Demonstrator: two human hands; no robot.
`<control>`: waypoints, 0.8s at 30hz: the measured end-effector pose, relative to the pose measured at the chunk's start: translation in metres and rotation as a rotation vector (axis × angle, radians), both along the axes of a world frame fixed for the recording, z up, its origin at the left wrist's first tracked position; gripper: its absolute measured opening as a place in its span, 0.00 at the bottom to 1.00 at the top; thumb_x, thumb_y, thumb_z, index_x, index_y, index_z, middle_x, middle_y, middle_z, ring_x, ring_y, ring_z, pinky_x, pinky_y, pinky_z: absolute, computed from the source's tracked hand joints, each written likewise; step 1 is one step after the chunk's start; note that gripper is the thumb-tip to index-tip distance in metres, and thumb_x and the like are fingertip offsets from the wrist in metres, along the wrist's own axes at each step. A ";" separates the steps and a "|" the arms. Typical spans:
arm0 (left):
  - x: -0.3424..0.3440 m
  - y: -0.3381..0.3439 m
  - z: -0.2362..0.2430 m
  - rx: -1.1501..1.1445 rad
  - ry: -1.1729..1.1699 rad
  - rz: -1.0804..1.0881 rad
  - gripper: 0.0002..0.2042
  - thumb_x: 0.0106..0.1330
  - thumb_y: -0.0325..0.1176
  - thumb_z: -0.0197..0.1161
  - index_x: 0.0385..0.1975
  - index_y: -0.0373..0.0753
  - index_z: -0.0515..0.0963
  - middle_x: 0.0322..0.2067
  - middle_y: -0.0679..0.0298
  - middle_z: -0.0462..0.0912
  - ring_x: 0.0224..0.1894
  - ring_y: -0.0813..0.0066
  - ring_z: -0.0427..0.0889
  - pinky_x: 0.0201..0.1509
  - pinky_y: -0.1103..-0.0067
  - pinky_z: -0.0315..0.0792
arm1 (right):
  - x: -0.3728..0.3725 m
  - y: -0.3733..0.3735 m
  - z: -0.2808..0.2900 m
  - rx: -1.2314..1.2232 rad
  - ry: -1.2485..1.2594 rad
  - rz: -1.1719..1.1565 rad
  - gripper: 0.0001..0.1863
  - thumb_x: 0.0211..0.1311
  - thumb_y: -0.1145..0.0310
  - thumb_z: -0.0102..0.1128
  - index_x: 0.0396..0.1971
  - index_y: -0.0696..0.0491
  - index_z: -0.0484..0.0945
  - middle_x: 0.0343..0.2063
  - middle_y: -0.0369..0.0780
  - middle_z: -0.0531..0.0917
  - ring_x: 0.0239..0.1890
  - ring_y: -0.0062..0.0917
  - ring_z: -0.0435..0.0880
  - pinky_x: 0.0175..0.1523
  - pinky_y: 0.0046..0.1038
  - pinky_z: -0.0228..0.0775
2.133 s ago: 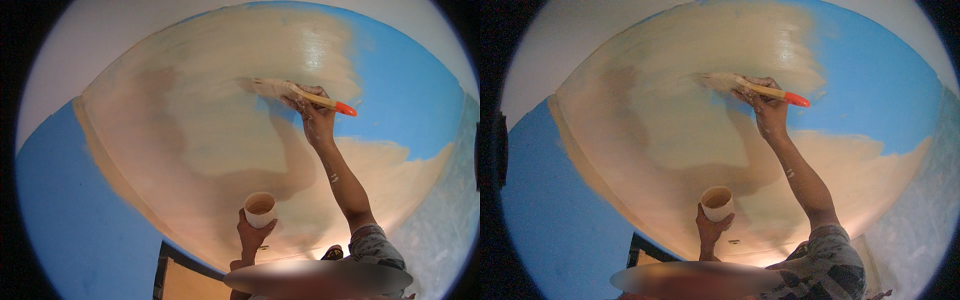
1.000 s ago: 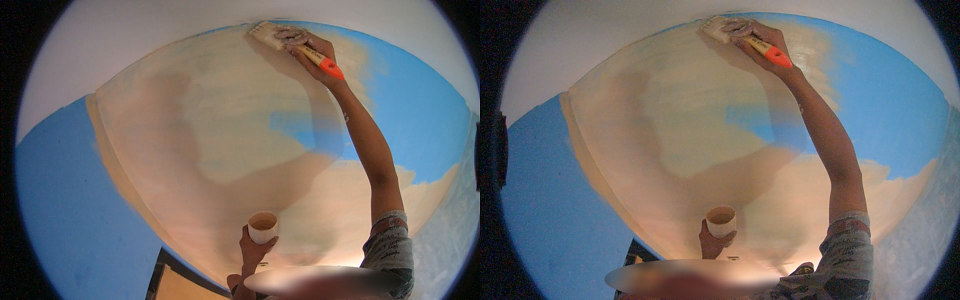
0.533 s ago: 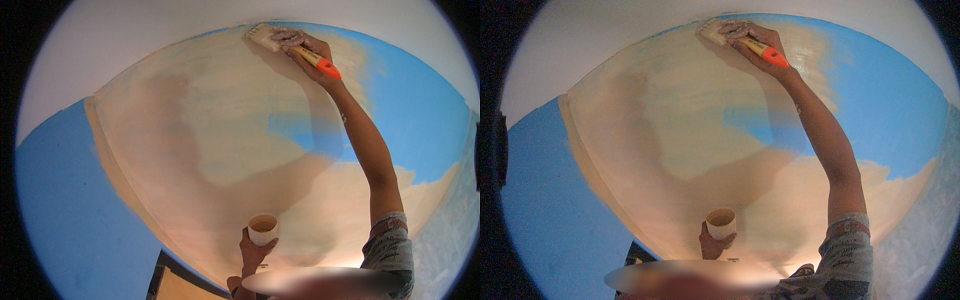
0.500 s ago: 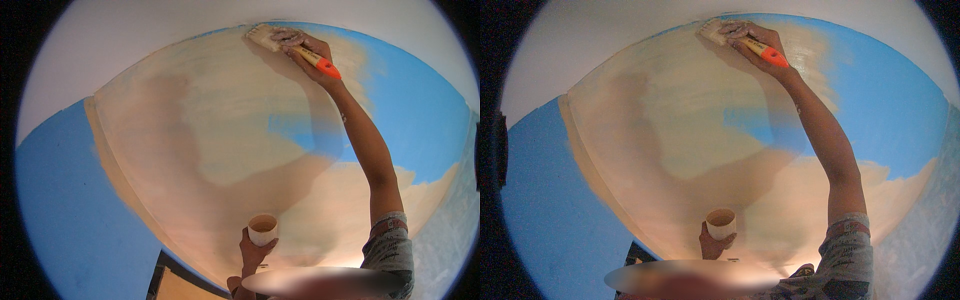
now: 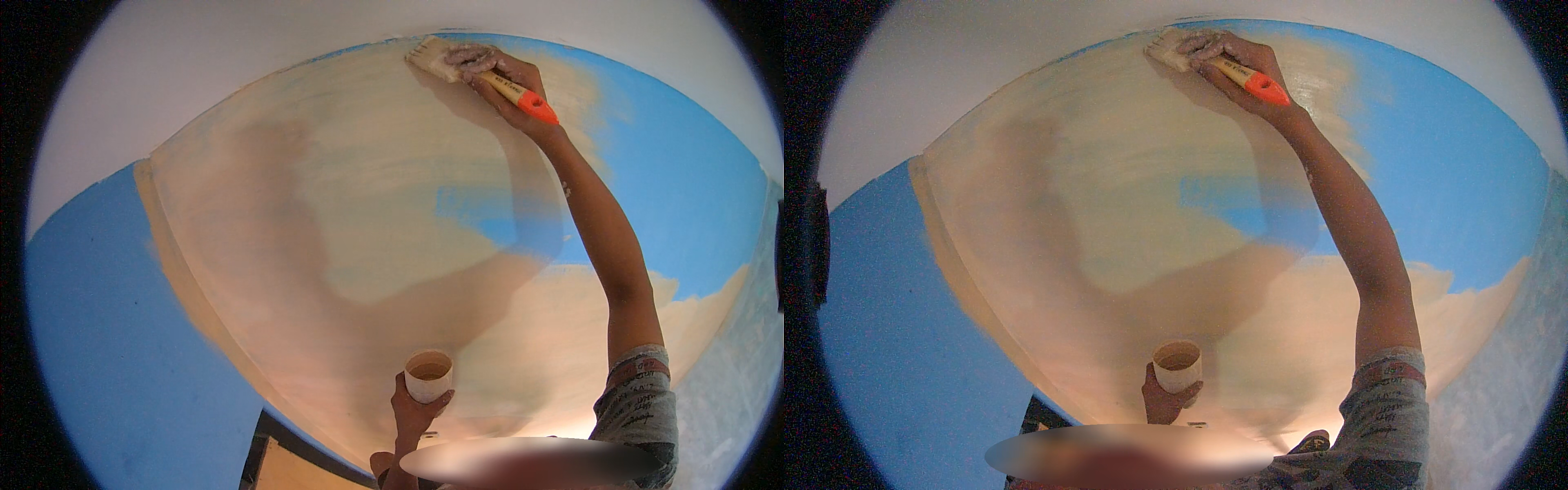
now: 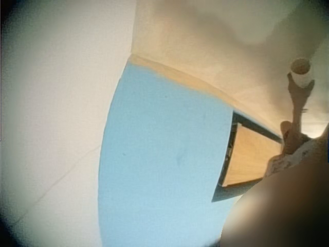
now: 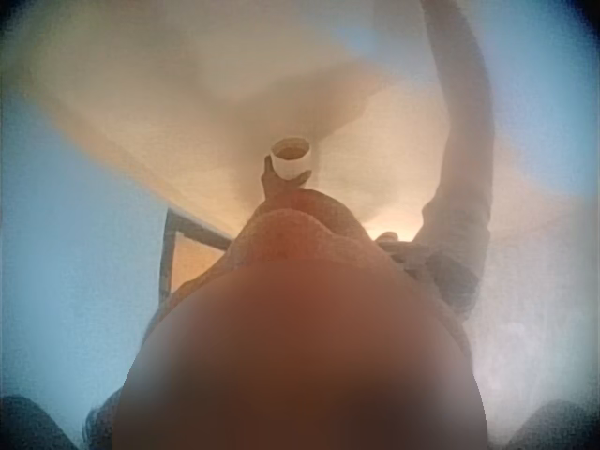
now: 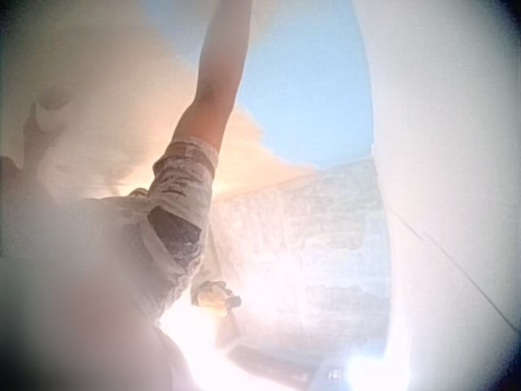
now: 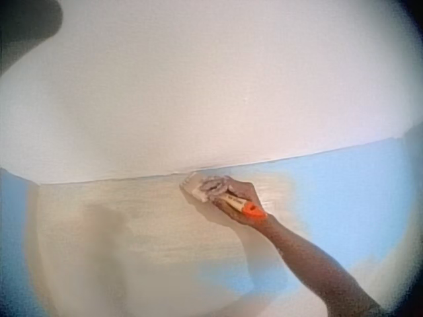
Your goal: The person paints a ceiling with white paint using a brush and a small container. They repeatedly dip the brush into the container and apply paint to the ceiling surface, covering a blue area with white.
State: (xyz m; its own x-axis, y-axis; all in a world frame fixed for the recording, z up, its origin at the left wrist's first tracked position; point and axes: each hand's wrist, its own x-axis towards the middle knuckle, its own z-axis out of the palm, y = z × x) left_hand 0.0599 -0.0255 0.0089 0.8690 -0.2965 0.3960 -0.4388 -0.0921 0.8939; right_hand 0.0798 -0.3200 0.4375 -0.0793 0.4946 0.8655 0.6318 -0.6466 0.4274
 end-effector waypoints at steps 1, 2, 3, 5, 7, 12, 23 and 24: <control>0.000 -0.001 -0.002 -0.001 0.004 -0.002 0.36 0.40 0.42 0.81 0.48 0.34 0.69 0.41 0.50 0.82 0.43 0.57 0.84 0.47 0.67 0.80 | 0.002 -0.002 0.001 -0.013 -0.008 0.016 0.05 0.61 0.74 0.63 0.37 0.53 0.79 0.44 0.39 0.83 0.49 0.27 0.82 0.54 0.26 0.74; 0.001 -0.002 -0.002 -0.001 0.008 0.000 0.36 0.40 0.42 0.81 0.48 0.34 0.69 0.41 0.50 0.82 0.43 0.58 0.84 0.47 0.67 0.80 | 0.004 -0.005 0.001 -0.015 0.001 0.014 0.05 0.61 0.74 0.63 0.37 0.53 0.79 0.44 0.39 0.83 0.48 0.26 0.82 0.54 0.26 0.74; 0.000 -0.002 0.000 0.000 0.006 -0.001 0.36 0.40 0.41 0.81 0.48 0.34 0.69 0.41 0.50 0.82 0.44 0.58 0.84 0.47 0.67 0.80 | 0.005 -0.009 0.001 -0.017 0.009 0.012 0.05 0.61 0.73 0.63 0.37 0.53 0.79 0.43 0.39 0.83 0.47 0.26 0.82 0.53 0.26 0.74; -0.001 -0.003 0.005 0.001 0.002 -0.003 0.36 0.40 0.41 0.81 0.48 0.34 0.69 0.42 0.50 0.82 0.44 0.59 0.84 0.47 0.67 0.80 | 0.008 -0.012 0.002 -0.014 0.011 0.011 0.05 0.61 0.73 0.62 0.37 0.53 0.79 0.43 0.39 0.83 0.46 0.26 0.82 0.52 0.25 0.74; 0.001 -0.004 0.003 0.007 -0.004 0.012 0.37 0.40 0.41 0.81 0.49 0.34 0.69 0.42 0.50 0.82 0.44 0.59 0.84 0.47 0.68 0.80 | 0.010 -0.012 0.004 -0.008 -0.004 0.015 0.05 0.62 0.73 0.62 0.37 0.53 0.80 0.42 0.39 0.84 0.45 0.25 0.82 0.51 0.24 0.74; 0.004 -0.004 0.001 -0.023 0.024 0.014 0.37 0.40 0.40 0.81 0.49 0.34 0.69 0.42 0.51 0.82 0.43 0.60 0.84 0.47 0.68 0.80 | 0.014 -0.019 0.000 0.037 -0.015 -0.062 0.06 0.62 0.72 0.62 0.38 0.53 0.80 0.41 0.37 0.84 0.43 0.23 0.83 0.50 0.24 0.74; 0.016 -0.017 0.002 -0.012 0.039 0.043 0.36 0.39 0.40 0.81 0.48 0.34 0.69 0.41 0.52 0.83 0.43 0.60 0.84 0.47 0.68 0.79 | 0.029 -0.030 0.005 -0.003 -0.014 0.037 0.06 0.62 0.70 0.62 0.38 0.53 0.80 0.43 0.37 0.83 0.46 0.23 0.82 0.52 0.24 0.74; 0.018 -0.018 0.002 -0.008 0.037 0.048 0.36 0.39 0.40 0.81 0.48 0.34 0.69 0.41 0.52 0.83 0.43 0.60 0.84 0.47 0.68 0.79 | 0.030 -0.032 0.005 0.001 -0.001 0.048 0.06 0.62 0.71 0.62 0.38 0.53 0.80 0.43 0.37 0.83 0.46 0.23 0.82 0.52 0.24 0.74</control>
State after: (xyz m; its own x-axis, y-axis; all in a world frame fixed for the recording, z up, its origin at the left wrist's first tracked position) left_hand 0.0778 -0.0435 0.0106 0.8963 -0.2512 0.3654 -0.4006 -0.1055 0.9102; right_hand 0.1098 -0.3518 0.4422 -0.1034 0.4898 0.8657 0.6616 -0.6160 0.4276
